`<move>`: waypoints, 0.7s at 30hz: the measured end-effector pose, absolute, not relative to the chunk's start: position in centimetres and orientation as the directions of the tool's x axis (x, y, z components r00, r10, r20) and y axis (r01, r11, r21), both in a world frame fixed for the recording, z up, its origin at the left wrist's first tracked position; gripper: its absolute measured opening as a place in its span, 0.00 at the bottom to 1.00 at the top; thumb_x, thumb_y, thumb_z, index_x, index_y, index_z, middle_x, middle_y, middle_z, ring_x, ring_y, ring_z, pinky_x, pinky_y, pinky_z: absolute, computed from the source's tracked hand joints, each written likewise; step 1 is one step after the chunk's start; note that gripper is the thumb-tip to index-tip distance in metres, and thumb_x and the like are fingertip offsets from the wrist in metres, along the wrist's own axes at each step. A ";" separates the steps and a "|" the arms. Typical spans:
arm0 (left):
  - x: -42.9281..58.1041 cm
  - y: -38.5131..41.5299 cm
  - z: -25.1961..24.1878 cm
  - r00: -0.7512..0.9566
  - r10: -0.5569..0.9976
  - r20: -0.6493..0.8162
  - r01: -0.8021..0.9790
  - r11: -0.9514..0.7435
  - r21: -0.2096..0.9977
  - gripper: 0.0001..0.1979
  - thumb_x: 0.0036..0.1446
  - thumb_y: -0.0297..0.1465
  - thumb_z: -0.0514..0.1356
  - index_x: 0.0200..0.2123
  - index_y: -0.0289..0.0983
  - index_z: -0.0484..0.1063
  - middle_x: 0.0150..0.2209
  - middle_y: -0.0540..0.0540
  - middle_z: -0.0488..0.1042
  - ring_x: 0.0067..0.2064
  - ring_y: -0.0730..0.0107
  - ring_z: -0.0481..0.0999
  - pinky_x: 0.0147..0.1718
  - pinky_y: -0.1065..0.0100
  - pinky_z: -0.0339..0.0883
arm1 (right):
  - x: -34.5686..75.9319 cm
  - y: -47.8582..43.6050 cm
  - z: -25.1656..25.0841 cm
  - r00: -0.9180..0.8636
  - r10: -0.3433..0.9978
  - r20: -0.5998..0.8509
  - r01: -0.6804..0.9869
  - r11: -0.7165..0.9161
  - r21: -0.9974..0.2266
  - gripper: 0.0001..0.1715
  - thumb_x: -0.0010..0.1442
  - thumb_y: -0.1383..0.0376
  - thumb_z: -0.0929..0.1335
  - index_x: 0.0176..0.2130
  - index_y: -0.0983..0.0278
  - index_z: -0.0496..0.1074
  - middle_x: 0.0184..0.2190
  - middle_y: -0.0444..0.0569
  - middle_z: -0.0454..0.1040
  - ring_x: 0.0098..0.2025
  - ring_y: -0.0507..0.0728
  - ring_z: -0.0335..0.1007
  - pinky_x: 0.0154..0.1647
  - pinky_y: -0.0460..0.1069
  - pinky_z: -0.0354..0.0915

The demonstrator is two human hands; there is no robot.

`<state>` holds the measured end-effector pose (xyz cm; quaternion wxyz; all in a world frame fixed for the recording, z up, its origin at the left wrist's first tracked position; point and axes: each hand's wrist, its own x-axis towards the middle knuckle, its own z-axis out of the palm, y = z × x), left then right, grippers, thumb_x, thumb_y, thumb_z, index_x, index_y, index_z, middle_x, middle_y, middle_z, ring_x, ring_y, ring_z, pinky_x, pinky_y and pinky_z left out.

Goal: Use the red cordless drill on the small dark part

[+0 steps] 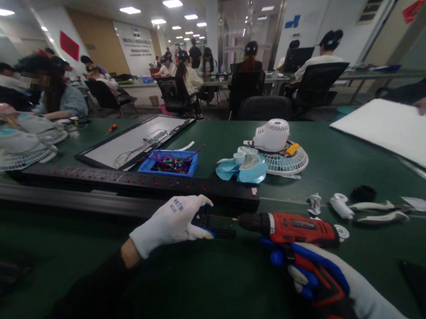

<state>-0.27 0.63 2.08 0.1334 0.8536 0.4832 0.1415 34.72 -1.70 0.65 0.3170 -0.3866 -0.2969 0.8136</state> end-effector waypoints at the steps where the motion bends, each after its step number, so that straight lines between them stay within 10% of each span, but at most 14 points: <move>1: -0.2 0.6 2.2 0.491 0.865 0.104 0.790 -0.492 0.366 0.30 0.56 0.49 0.68 0.55 0.40 0.66 0.44 0.45 0.76 0.43 0.57 0.79 0.42 0.59 0.71 | 34.6 -1.6 0.5 -0.470 0.748 -0.469 -0.310 -0.637 -0.706 0.10 0.47 0.59 0.81 0.31 0.56 0.83 0.29 0.47 0.85 0.26 0.52 0.78 0.26 0.43 0.75; 7: -0.1 0.3 2.7 0.479 0.869 0.127 0.790 -0.490 0.370 0.28 0.55 0.45 0.69 0.53 0.40 0.66 0.43 0.46 0.76 0.42 0.58 0.78 0.41 0.60 0.70 | 34.6 -0.7 -1.4 -0.567 0.670 -0.478 -0.276 -0.702 -0.657 0.26 0.45 0.51 0.81 0.34 0.71 0.84 0.13 0.43 0.71 0.17 0.48 0.66 0.19 0.41 0.67; 21: -0.1 0.0 2.6 0.504 0.839 0.205 0.723 -0.540 0.431 0.26 0.58 0.42 0.68 0.56 0.42 0.68 0.50 0.44 0.76 0.49 0.58 0.78 0.48 0.59 0.72 | 34.2 -0.8 -0.5 -0.518 0.695 -0.498 -0.287 -0.690 -0.664 0.27 0.40 0.53 0.83 0.33 0.70 0.84 0.17 0.47 0.75 0.18 0.49 0.67 0.19 0.41 0.67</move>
